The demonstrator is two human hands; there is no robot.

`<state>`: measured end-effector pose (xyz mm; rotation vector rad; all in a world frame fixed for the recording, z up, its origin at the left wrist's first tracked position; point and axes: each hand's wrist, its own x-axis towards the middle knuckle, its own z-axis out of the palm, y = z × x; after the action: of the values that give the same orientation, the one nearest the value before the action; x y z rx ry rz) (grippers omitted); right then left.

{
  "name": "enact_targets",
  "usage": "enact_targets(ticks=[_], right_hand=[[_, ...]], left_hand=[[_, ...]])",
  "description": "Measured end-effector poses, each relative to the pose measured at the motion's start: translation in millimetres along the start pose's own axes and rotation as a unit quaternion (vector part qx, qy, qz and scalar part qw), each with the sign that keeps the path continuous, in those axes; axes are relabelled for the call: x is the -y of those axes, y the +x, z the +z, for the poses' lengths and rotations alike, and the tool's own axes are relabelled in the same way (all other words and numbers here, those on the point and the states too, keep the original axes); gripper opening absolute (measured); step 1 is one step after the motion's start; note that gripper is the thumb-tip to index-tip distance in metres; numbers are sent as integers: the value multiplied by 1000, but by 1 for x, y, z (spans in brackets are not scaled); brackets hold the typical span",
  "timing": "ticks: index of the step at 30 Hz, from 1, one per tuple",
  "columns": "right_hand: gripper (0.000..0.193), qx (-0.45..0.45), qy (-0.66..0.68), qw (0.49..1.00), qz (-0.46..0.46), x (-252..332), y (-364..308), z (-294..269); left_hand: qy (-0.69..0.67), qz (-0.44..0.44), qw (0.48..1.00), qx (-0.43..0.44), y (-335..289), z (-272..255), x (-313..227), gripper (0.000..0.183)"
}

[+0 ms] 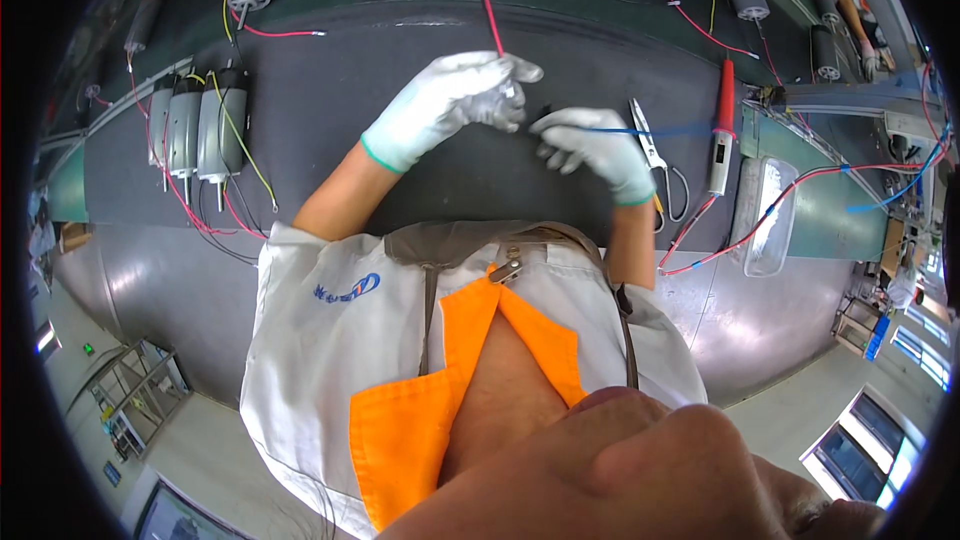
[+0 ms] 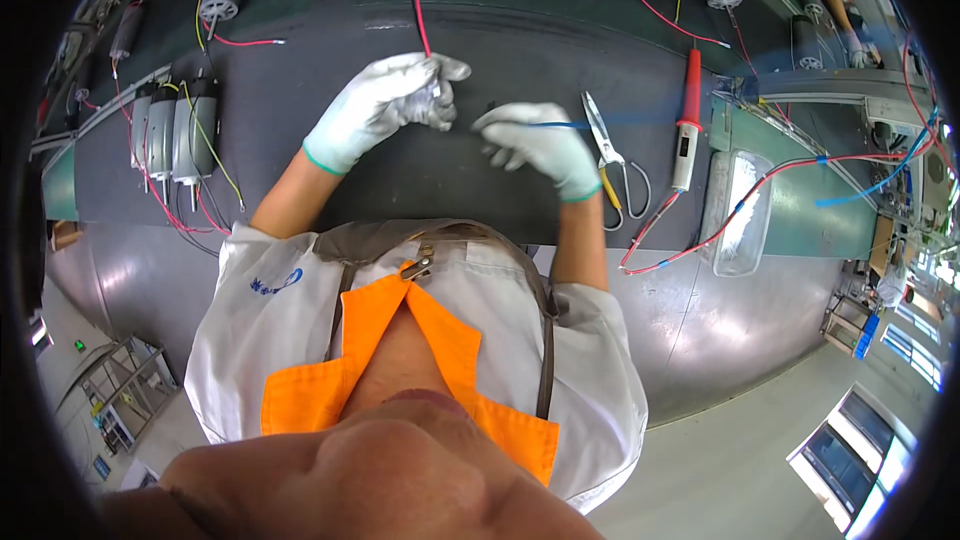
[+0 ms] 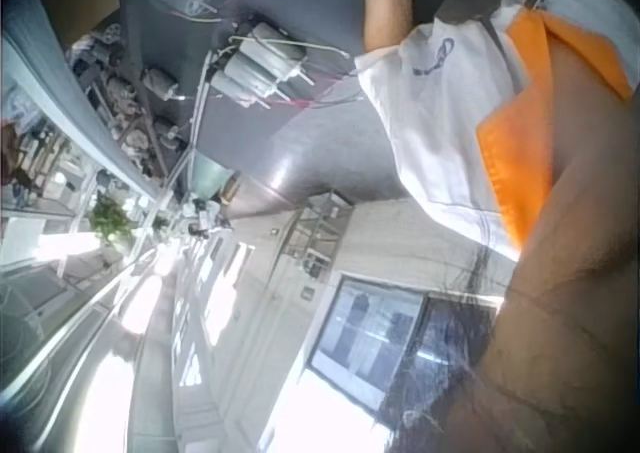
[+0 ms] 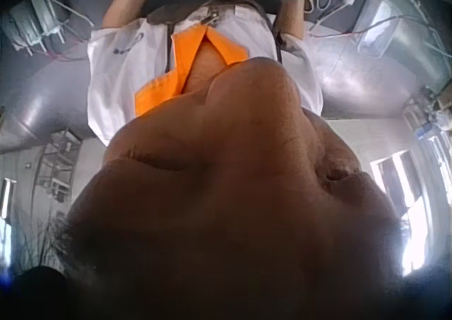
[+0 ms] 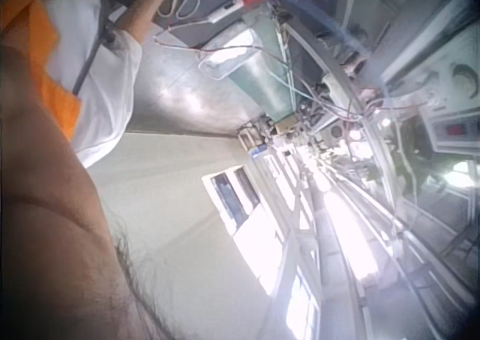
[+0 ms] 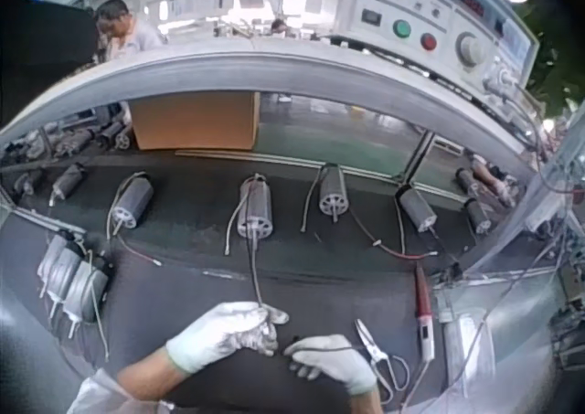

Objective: The person assembles cylindrical electric motors by inserting wires into the motor housing and securing them with pliers. They then use a red testing tool to check the connections on each motor before placing it on the table and picking up the next one.

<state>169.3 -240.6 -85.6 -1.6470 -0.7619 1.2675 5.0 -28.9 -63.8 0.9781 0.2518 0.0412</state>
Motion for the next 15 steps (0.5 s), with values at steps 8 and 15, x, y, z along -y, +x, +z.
enact_targets(ticks=[8, 15], right_hand=[[61, -81, 97, 974, -189, 33, -33, 36], [79, -25, 228, 942, -245, 42, -11, 47]], left_hand=[[-13, 86, 991, -99, 11, 23, 5, 35], [-64, 92, 987, -117, 13, 32, 11, 27]])
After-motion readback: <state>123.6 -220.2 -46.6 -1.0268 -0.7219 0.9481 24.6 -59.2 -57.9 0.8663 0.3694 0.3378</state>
